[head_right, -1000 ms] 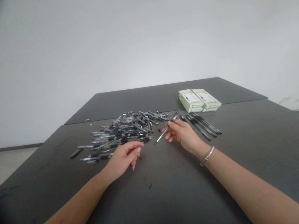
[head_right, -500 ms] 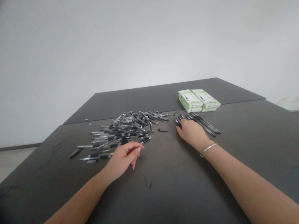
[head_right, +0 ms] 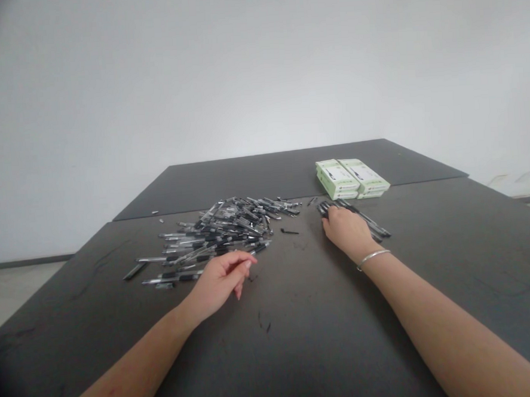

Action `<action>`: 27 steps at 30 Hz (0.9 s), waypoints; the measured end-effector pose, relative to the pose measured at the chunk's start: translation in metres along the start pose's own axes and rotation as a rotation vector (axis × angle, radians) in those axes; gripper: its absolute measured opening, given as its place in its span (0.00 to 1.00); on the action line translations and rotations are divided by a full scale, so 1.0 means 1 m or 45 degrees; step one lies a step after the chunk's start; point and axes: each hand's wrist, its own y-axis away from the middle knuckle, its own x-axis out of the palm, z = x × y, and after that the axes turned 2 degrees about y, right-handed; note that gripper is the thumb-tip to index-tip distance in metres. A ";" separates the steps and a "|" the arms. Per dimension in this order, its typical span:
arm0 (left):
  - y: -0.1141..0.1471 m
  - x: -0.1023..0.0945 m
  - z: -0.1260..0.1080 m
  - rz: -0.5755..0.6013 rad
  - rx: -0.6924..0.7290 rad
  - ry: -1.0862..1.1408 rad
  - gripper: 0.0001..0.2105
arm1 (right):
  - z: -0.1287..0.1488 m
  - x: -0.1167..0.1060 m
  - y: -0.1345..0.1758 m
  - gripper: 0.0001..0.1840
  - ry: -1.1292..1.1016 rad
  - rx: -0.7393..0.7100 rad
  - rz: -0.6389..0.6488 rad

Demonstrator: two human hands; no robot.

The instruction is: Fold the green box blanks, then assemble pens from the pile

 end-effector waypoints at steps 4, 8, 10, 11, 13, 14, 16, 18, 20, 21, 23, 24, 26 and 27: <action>0.001 0.000 -0.002 -0.024 0.019 0.010 0.11 | 0.008 -0.005 0.003 0.16 0.001 0.000 -0.051; 0.001 0.000 -0.002 -0.039 0.025 0.037 0.10 | 0.022 -0.019 -0.002 0.18 -0.008 -0.030 -0.200; 0.001 0.000 -0.001 -0.038 0.035 0.038 0.11 | 0.030 -0.026 -0.011 0.18 -0.066 -0.105 -0.233; 0.001 0.000 -0.001 -0.039 0.039 0.040 0.11 | 0.034 -0.029 -0.018 0.18 -0.115 -0.177 -0.203; 0.000 -0.001 0.000 -0.041 0.039 0.046 0.11 | 0.042 -0.031 -0.031 0.17 -0.197 -0.316 -0.110; 0.000 -0.001 0.000 -0.044 0.038 0.047 0.11 | 0.047 -0.031 -0.038 0.16 -0.209 -0.345 -0.080; -0.001 -0.002 0.001 -0.054 0.040 0.051 0.11 | 0.055 -0.028 -0.048 0.15 -0.219 -0.372 -0.025; -0.001 -0.003 0.001 -0.063 0.044 0.052 0.11 | 0.062 -0.023 -0.054 0.15 -0.224 -0.368 0.021; -0.001 -0.003 0.001 -0.070 0.045 0.051 0.11 | 0.067 -0.018 -0.055 0.15 -0.229 -0.351 0.050; -0.001 -0.003 0.001 -0.070 0.043 0.050 0.11 | 0.069 -0.016 -0.055 0.15 -0.232 -0.344 0.058; -0.001 -0.004 0.000 -0.068 0.040 0.048 0.11 | 0.070 -0.013 -0.052 0.14 -0.243 -0.339 0.064; -0.001 -0.004 0.000 -0.065 0.040 0.045 0.11 | 0.071 -0.012 -0.051 0.14 -0.251 -0.341 0.064; 0.000 -0.004 0.000 -0.062 0.043 0.032 0.11 | 0.071 -0.012 -0.049 0.14 -0.268 -0.350 0.064; 0.000 -0.003 0.000 -0.062 0.046 0.026 0.11 | 0.070 -0.011 -0.048 0.14 -0.277 -0.354 0.065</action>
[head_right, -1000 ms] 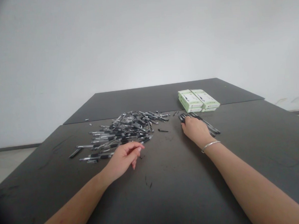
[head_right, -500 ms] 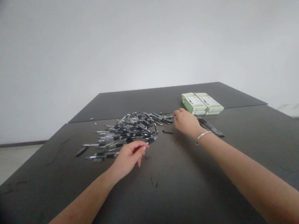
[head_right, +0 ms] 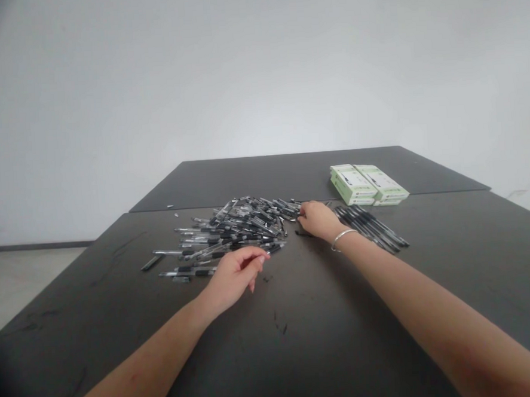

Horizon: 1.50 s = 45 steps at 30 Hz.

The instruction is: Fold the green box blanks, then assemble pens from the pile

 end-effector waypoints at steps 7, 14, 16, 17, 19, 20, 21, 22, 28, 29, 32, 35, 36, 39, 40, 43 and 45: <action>-0.001 0.000 0.001 -0.003 -0.001 -0.013 0.11 | -0.003 0.003 0.006 0.11 -0.082 -0.002 0.040; -0.001 -0.001 -0.001 -0.004 -0.015 -0.016 0.11 | -0.006 -0.002 0.025 0.12 -0.336 -0.018 0.020; -0.001 -0.001 -0.001 -0.003 -0.012 -0.018 0.11 | -0.008 -0.003 0.030 0.15 -0.427 0.003 0.018; -0.001 -0.001 -0.001 -0.004 -0.011 -0.021 0.11 | -0.008 -0.003 0.032 0.17 -0.469 0.019 0.009; -0.001 -0.001 -0.001 -0.004 -0.011 -0.028 0.11 | -0.009 -0.001 0.037 0.19 -0.556 0.055 -0.015; -0.001 -0.001 0.000 -0.005 -0.011 -0.030 0.11 | -0.008 0.000 0.039 0.19 -0.606 0.074 -0.018; -0.001 -0.001 0.000 -0.006 -0.010 -0.029 0.10 | -0.007 0.002 0.042 0.19 -0.663 0.091 -0.013; -0.002 -0.001 0.001 -0.008 -0.010 -0.028 0.10 | -0.006 0.003 0.045 0.19 -0.722 0.106 0.001; -0.003 -0.002 0.001 -0.059 -0.011 0.065 0.13 | 0.015 0.003 0.072 0.16 -1.563 0.151 0.233; -0.003 -0.002 0.001 -0.062 -0.013 0.109 0.14 | 0.020 0.002 0.077 0.16 -1.750 0.141 0.304; -0.002 -0.001 -0.002 -0.041 -0.011 0.304 0.18 | 0.036 -0.002 0.089 0.16 -2.016 0.095 0.475; -0.002 0.001 -0.004 -0.018 0.014 0.496 0.18 | 0.049 -0.003 0.096 0.18 -1.966 0.030 0.552; -0.002 0.001 -0.004 -0.027 0.023 0.543 0.17 | 0.052 -0.002 0.097 0.18 -1.909 -0.007 0.563; -0.005 0.000 -0.003 -0.112 0.048 0.666 0.14 | 0.056 0.001 0.096 0.19 -1.714 -0.108 0.581; -0.006 -0.001 -0.002 -0.154 0.057 0.701 0.13 | 0.055 0.002 0.095 0.19 -1.641 -0.126 0.573; -0.008 -0.005 -0.002 -0.308 0.096 0.751 0.12 | 0.048 0.000 0.087 0.14 -1.292 -0.168 0.403; -0.009 -0.007 -0.003 -0.397 0.111 0.759 0.12 | 0.041 -0.002 0.080 0.11 -0.927 -0.196 0.170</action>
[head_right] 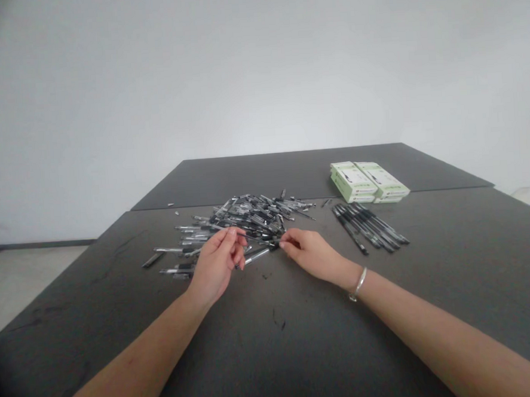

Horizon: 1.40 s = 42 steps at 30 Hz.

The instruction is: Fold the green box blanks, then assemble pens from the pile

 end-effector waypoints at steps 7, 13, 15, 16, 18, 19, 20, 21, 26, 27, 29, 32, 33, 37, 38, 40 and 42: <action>0.000 0.001 -0.002 -0.044 0.002 0.009 0.12 | -0.014 -0.005 -0.018 0.10 0.739 -0.048 -0.184; 0.001 0.001 -0.004 -0.064 -0.004 0.048 0.13 | -0.002 -0.002 -0.029 0.11 0.896 -0.019 -0.254; 0.001 0.002 -0.004 -0.062 -0.007 0.064 0.13 | 0.006 0.000 -0.037 0.12 0.881 -0.063 -0.249; 0.001 0.002 -0.005 -0.062 -0.005 0.067 0.13 | 0.010 0.002 -0.041 0.13 0.872 -0.086 -0.230; 0.001 0.002 -0.005 -0.064 0.000 0.067 0.13 | 0.017 0.006 -0.050 0.14 0.871 -0.114 -0.197; 0.001 0.002 -0.005 -0.066 0.002 0.068 0.13 | 0.020 0.008 -0.054 0.14 0.880 -0.116 -0.190; 0.000 0.002 -0.005 -0.070 0.002 0.070 0.14 | 0.022 0.010 -0.058 0.14 0.891 -0.115 -0.184; 0.000 0.002 -0.005 -0.075 0.003 0.073 0.14 | 0.024 0.011 -0.061 0.13 0.902 -0.111 -0.180; 0.001 0.003 -0.006 -0.078 -0.003 0.076 0.15 | 0.027 0.015 -0.070 0.12 0.900 -0.099 -0.162; 0.001 0.003 -0.006 -0.075 -0.004 0.077 0.15 | 0.027 0.016 -0.071 0.12 0.892 -0.097 -0.160; 0.001 0.003 -0.006 -0.072 -0.004 0.081 0.15 | 0.026 0.017 -0.072 0.11 0.867 -0.087 -0.160; 0.001 0.003 -0.006 -0.071 -0.002 0.086 0.15 | 0.024 0.015 -0.073 0.11 0.799 -0.068 -0.182; 0.001 0.002 -0.006 -0.068 -0.002 0.087 0.15 | 0.024 0.013 -0.073 0.11 0.768 -0.062 -0.195; 0.002 0.002 -0.007 -0.060 -0.010 0.086 0.14 | 0.022 0.002 -0.062 0.11 0.593 -0.022 -0.224; 0.003 0.002 -0.007 -0.050 -0.020 0.081 0.14 | 0.021 -0.001 -0.056 0.11 0.478 -0.010 -0.208; 0.004 0.003 -0.008 -0.006 -0.048 0.067 0.14 | 0.021 -0.003 -0.044 0.11 0.019 0.008 -0.111; 0.006 0.003 -0.010 0.075 -0.068 0.055 0.13 | 0.023 -0.002 -0.030 0.13 -0.395 0.015 0.027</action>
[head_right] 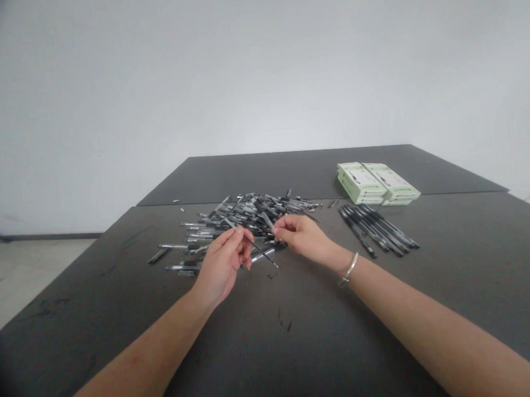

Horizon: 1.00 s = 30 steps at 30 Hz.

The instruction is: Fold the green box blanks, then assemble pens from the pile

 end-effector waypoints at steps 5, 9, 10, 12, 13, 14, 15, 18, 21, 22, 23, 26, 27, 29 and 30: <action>0.004 0.003 -0.005 0.147 0.060 -0.087 0.11 | 0.002 0.012 0.024 0.18 -0.365 -0.065 0.171; 0.006 0.004 -0.007 0.220 0.078 -0.161 0.11 | 0.001 0.018 0.031 0.20 -0.404 -0.071 0.214; 0.007 0.004 -0.007 0.240 0.072 -0.177 0.12 | 0.001 0.018 0.032 0.20 -0.397 -0.071 0.222; 0.007 0.003 -0.006 0.261 0.055 -0.193 0.12 | 0.000 0.019 0.034 0.20 -0.371 -0.079 0.236; 0.007 0.003 -0.005 0.260 0.050 -0.189 0.12 | -0.001 0.019 0.035 0.19 -0.355 -0.079 0.242; 0.007 0.002 -0.004 0.256 0.048 -0.177 0.11 | -0.001 0.018 0.036 0.19 -0.343 -0.074 0.248; 0.007 0.002 -0.004 0.252 0.048 -0.162 0.11 | 0.000 0.018 0.036 0.19 -0.335 -0.065 0.251; 0.007 0.003 -0.003 0.237 0.066 -0.145 0.11 | 0.001 0.015 0.038 0.19 -0.346 -0.057 0.209; 0.007 0.002 -0.003 0.230 0.089 -0.169 0.11 | 0.005 0.012 0.040 0.19 -0.331 -0.087 0.081; 0.007 0.002 -0.002 0.235 0.099 -0.189 0.11 | 0.006 0.012 0.041 0.18 -0.299 -0.111 0.038; 0.007 0.002 -0.002 0.240 0.110 -0.216 0.11 | 0.007 0.011 0.042 0.18 -0.260 -0.140 0.005; 0.008 0.000 0.001 0.247 0.139 -0.316 0.10 | 0.009 0.012 0.044 0.15 -0.154 -0.242 -0.017; 0.008 -0.001 0.001 0.249 0.145 -0.342 0.10 | 0.009 0.012 0.044 0.15 -0.136 -0.266 -0.014; 0.009 -0.001 0.002 0.266 0.159 -0.386 0.10 | 0.008 0.014 0.044 0.13 -0.118 -0.293 -0.002; 0.009 -0.001 0.002 0.276 0.172 -0.406 0.10 | 0.007 0.015 0.044 0.12 -0.116 -0.300 0.005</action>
